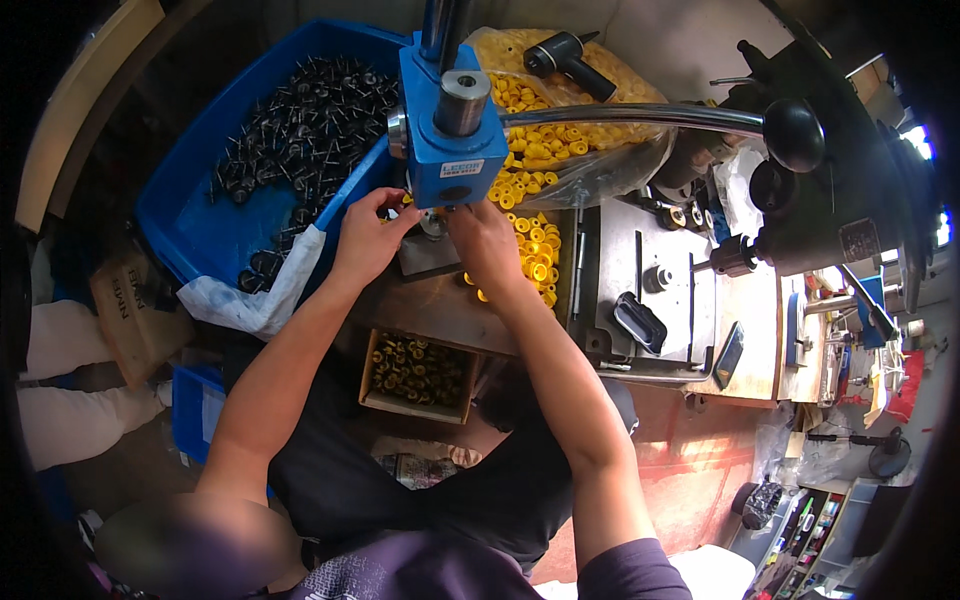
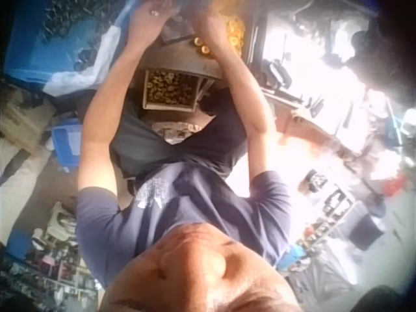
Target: The person assembles small screws with yellow plastic components using a manual press.
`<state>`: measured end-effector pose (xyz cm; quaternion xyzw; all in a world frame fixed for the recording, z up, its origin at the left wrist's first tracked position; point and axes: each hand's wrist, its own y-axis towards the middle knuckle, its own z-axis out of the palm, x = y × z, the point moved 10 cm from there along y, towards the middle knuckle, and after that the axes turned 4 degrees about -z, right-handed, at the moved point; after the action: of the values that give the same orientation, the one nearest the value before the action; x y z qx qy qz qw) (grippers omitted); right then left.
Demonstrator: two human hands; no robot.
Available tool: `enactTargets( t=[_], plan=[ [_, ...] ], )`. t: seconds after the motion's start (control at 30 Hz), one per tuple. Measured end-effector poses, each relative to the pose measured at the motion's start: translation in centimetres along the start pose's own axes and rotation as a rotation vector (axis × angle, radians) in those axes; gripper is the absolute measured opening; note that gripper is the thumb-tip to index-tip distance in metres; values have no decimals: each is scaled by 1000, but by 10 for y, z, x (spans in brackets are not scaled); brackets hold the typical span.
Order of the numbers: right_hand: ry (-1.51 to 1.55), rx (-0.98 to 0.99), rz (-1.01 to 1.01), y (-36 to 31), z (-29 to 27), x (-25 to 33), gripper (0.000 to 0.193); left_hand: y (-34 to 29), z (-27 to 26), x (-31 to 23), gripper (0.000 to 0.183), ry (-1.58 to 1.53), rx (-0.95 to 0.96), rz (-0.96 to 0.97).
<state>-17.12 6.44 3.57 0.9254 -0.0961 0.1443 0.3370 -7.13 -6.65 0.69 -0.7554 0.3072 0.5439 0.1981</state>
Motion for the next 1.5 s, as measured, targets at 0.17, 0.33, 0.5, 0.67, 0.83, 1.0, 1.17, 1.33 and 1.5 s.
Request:
enactTargets(
  t=[0.17, 0.33, 0.5, 0.67, 0.83, 1.0, 1.17, 1.33, 1.5],
  plan=[
    [145, -18, -142, -1, -23, 27, 19, 6, 6, 9, 35, -84, 45, -37],
    [209, -97, 159, -10, -33, -9, 18, 1, 12, -6, 32, 42, 35, 144],
    [229, -83, 200, -12, -44, -18, 17, -8, 18, -22, 28, 189, 65, 230],
    [222, -214, 210, -8, -78, -25, 17, -12, 26, -23, 42, 361, 111, 205],
    [1027, -810, 153, 21, -233, -33, 57, -12, 24, -31, 51, 472, 23, 158],
    [1263, -315, 18, 105, -288, 8, 54, -11, 24, -30, 49, 414, 68, 157],
    [833, -1083, 212, -54, -257, 3, 43, -7, 23, -16, 46, 455, 84, 94],
    [617, -917, 611, -152, -148, 13, 46, -8, 26, -12, 45, 413, 80, 116],
    [650, -702, 694, -170, -75, -21, 50, -12, 31, -17, 44, 450, 71, 125]
  ],
)
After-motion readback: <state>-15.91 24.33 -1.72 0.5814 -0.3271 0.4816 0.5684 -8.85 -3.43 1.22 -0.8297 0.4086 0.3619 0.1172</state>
